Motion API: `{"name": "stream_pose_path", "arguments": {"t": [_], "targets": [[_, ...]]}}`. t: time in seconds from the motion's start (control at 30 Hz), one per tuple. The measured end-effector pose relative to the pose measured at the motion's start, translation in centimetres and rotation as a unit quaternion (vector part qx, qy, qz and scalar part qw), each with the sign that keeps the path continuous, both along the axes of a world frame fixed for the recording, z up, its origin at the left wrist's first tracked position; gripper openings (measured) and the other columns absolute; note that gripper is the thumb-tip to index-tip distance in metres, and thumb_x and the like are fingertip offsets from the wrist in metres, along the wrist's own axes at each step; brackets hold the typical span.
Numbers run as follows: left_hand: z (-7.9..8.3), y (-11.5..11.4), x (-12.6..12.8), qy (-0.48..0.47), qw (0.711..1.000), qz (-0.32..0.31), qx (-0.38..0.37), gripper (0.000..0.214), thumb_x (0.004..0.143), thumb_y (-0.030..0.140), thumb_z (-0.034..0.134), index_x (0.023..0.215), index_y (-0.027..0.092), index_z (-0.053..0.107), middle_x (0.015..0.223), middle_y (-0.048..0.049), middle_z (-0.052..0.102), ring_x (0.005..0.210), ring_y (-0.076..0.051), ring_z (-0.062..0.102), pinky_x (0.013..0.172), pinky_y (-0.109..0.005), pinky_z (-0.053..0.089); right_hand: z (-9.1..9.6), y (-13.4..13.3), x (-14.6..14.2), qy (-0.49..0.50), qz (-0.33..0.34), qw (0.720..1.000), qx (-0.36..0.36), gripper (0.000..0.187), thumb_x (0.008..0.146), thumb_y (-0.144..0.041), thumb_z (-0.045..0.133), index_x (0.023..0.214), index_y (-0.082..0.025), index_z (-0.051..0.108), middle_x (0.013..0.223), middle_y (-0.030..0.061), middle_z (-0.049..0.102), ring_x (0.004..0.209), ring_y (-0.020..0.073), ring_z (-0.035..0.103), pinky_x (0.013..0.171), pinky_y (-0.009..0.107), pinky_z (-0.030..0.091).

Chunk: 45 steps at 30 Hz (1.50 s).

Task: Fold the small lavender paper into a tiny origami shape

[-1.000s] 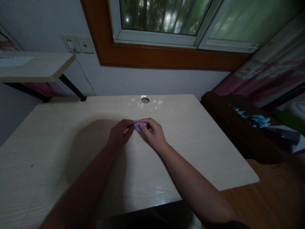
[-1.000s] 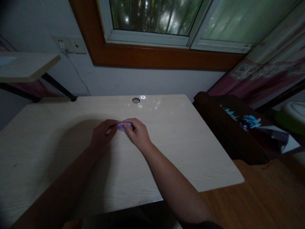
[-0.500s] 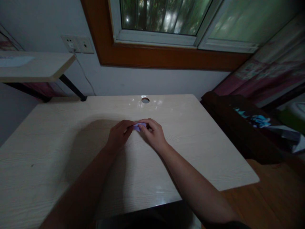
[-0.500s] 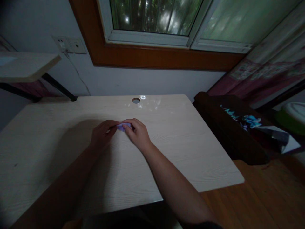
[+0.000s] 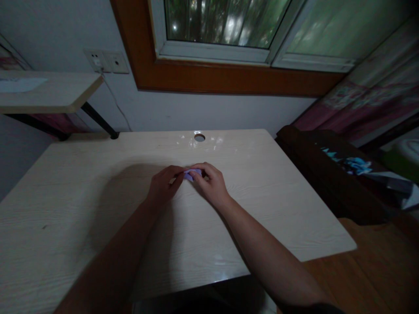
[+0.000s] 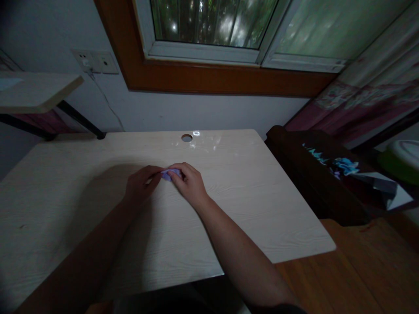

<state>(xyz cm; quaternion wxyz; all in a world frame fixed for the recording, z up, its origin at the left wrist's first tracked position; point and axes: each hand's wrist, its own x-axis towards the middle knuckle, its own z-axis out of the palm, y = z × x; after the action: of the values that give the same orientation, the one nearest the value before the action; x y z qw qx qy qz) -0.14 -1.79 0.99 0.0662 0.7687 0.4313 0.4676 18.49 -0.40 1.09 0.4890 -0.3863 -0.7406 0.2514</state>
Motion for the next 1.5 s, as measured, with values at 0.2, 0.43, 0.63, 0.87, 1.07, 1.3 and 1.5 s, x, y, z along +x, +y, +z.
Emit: {"name": "stream_pose_path", "arguments": {"t": [0.2, 0.43, 0.63, 0.87, 1.07, 1.3, 1.5], "targets": [[-0.04, -0.06, 0.01, 0.003, 1.000, 0.002, -0.008, 0.017, 0.095, 0.028, 0.054, 0.100, 0.018, 0.067, 0.091, -0.0049, 0.074, 0.079, -0.013, 0.069, 0.075, -0.023, 0.055, 0.23, -0.03, 0.04, -0.004, 0.007, 1.000, 0.006, 0.015, 0.091, -0.030, 0.063, 0.102, -0.023, 0.069, 0.090, 0.0036, 0.070, 0.080, 0.0163, 0.063, 0.073, 0.030, 0.048], [-0.05, -0.07, 0.05, 0.010, 1.000, -0.006, -0.018, 0.017, 0.094, 0.027, 0.054, 0.101, 0.018, 0.066, 0.092, -0.0052, 0.073, 0.079, -0.013, 0.069, 0.073, -0.022, 0.057, -0.03, -0.01, -0.05, 0.004, -0.001, 1.000, 0.003, 0.014, 0.091, -0.031, 0.062, 0.100, -0.023, 0.069, 0.089, 0.0039, 0.070, 0.080, 0.0168, 0.064, 0.073, 0.030, 0.049], [-0.44, -0.02, 0.09, -0.011, 0.999, -0.008, -0.030, 0.016, 0.092, 0.028, 0.058, 0.103, 0.019, 0.066, 0.093, -0.0040, 0.073, 0.076, -0.012, 0.070, 0.072, -0.022, 0.058, 0.08, -0.04, 0.01, -0.007, -0.005, 1.000, 0.006, 0.014, 0.091, -0.032, 0.062, 0.099, -0.023, 0.069, 0.087, 0.0034, 0.070, 0.076, 0.0164, 0.063, 0.071, 0.029, 0.048], [-0.43, -0.03, 0.06, -0.011, 0.999, 0.001, -0.036, 0.017, 0.093, 0.030, 0.057, 0.100, 0.019, 0.067, 0.092, -0.0038, 0.074, 0.076, -0.012, 0.070, 0.072, -0.020, 0.057, 0.17, -0.08, -0.05, -0.012, -0.004, 1.000, 0.011, 0.015, 0.092, -0.032, 0.062, 0.099, -0.022, 0.069, 0.086, 0.0033, 0.069, 0.077, 0.0160, 0.063, 0.073, 0.029, 0.049], [-0.43, -0.02, -0.03, 0.001, 1.000, 0.003, -0.018, 0.017, 0.094, 0.030, 0.056, 0.100, 0.018, 0.067, 0.090, -0.0043, 0.074, 0.077, -0.013, 0.071, 0.073, -0.022, 0.058, 0.22, -0.14, 0.01, -0.014, -0.003, 1.000, 0.006, 0.014, 0.092, -0.032, 0.062, 0.099, -0.023, 0.069, 0.089, 0.0041, 0.070, 0.080, 0.0170, 0.064, 0.074, 0.030, 0.049], [-0.24, 0.03, 0.12, -0.009, 1.000, -0.011, -0.012, 0.016, 0.093, 0.030, 0.057, 0.099, 0.019, 0.066, 0.090, -0.0042, 0.074, 0.074, -0.012, 0.071, 0.071, -0.022, 0.057, 0.22, -0.13, -0.01, -0.018, -0.004, 1.000, 0.008, 0.014, 0.092, -0.032, 0.061, 0.099, -0.023, 0.069, 0.087, 0.0039, 0.070, 0.079, 0.0168, 0.063, 0.073, 0.030, 0.049], [-0.38, 0.14, 0.03, 0.006, 1.000, -0.005, 0.021, 0.013, 0.093, 0.026, 0.057, 0.098, 0.018, 0.067, 0.090, -0.0050, 0.074, 0.078, -0.013, 0.070, 0.075, -0.024, 0.056, -0.03, -0.10, -0.16, -0.024, -0.010, 0.999, 0.019, 0.014, 0.092, -0.032, 0.061, 0.100, -0.023, 0.069, 0.087, 0.0036, 0.069, 0.078, 0.0165, 0.062, 0.073, 0.030, 0.049]]}}
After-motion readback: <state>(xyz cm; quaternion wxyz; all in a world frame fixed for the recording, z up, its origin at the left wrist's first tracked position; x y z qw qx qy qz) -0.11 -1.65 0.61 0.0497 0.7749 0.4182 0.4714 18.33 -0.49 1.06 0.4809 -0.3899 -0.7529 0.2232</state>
